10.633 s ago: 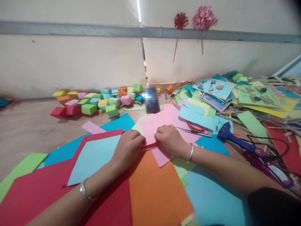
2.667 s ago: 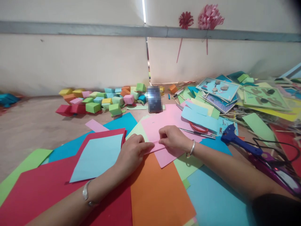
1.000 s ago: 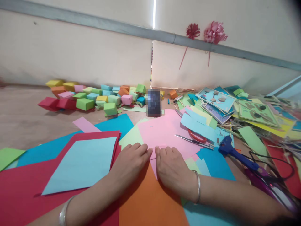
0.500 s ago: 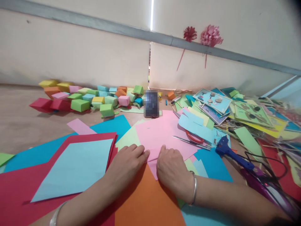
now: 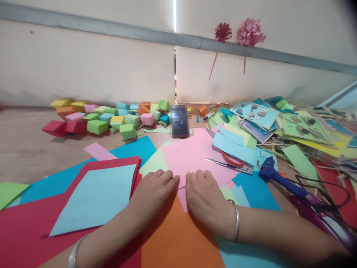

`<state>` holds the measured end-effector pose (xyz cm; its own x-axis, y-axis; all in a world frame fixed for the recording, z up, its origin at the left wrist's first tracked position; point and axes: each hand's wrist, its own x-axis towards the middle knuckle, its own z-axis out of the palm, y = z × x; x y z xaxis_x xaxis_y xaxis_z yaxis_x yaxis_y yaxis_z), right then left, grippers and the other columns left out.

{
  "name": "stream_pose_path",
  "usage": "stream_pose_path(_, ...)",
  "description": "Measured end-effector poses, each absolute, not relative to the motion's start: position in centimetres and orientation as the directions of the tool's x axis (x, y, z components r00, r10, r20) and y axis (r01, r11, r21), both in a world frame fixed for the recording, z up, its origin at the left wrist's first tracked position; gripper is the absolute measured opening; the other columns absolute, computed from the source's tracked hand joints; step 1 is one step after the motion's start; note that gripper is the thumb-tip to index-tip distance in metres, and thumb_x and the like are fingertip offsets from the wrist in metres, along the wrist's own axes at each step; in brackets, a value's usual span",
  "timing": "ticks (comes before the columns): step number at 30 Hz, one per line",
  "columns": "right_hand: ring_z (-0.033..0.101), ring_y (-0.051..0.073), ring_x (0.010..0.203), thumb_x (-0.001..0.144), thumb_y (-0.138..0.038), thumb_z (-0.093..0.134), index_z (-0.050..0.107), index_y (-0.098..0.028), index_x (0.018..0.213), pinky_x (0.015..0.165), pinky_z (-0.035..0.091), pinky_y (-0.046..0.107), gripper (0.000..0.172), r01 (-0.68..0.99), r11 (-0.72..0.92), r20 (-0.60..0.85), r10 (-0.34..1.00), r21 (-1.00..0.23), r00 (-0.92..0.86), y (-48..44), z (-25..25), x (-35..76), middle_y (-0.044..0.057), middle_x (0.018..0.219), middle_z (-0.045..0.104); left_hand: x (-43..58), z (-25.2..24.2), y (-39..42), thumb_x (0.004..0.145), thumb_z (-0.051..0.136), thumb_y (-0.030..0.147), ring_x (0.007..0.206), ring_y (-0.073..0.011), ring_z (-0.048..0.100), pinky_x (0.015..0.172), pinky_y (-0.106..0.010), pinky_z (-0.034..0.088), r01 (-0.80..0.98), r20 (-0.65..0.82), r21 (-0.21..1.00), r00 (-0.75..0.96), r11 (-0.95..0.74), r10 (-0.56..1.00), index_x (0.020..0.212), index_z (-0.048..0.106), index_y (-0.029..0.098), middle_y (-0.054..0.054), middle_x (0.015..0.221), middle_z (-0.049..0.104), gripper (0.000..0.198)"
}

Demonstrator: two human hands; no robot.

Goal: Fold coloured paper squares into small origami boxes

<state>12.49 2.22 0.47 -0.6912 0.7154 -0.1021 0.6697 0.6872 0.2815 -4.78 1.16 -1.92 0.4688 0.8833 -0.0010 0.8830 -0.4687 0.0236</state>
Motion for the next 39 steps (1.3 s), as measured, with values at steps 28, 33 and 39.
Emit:
stream_pose_path(28,0.057,0.02,0.071,0.088,0.003,0.043,0.065,-0.009,0.085,0.057,0.03,0.031,0.025,0.611,0.777,-0.21,0.629,0.149,-0.749,3.1,0.6,12.6,0.012,0.075,0.062,-1.3,-1.3,-0.2,0.088,0.046,0.001,0.081,-0.0236,0.059,0.068,-0.037,0.041,0.942,-0.119,-0.099,0.309,-0.321,0.944,0.11,0.065,0.015,-0.012,0.093,0.066,0.032)
stream_pose_path(33,0.056,0.02,0.071,0.09,-0.001,0.046,0.064,-0.01,0.079,0.058,0.031,0.03,0.023,0.613,0.784,-0.211,0.618,0.098,-0.757,3.3,0.5,12.7,0.013,0.076,0.062,-2.1,-0.6,-0.5,0.083,0.043,0.0,0.077,-0.0255,0.058,0.062,-0.037,0.036,0.904,-0.189,-0.216,0.332,-0.369,0.924,0.127,0.058,0.01,-0.011,0.086,0.065,0.048)
stream_pose_path(39,0.054,0.02,0.07,0.087,-0.003,0.052,0.064,-0.009,0.076,0.057,0.03,0.03,0.017,0.6,0.796,-0.222,0.601,0.081,-0.768,3.3,0.5,12.7,0.013,0.076,0.062,-2.7,-1.0,-1.4,0.085,0.041,0.001,0.075,-0.0274,0.061,0.06,-0.038,0.039,0.876,-0.169,-0.321,0.32,-0.359,0.932,0.136,0.051,-0.002,-0.013,0.085,0.066,0.052)
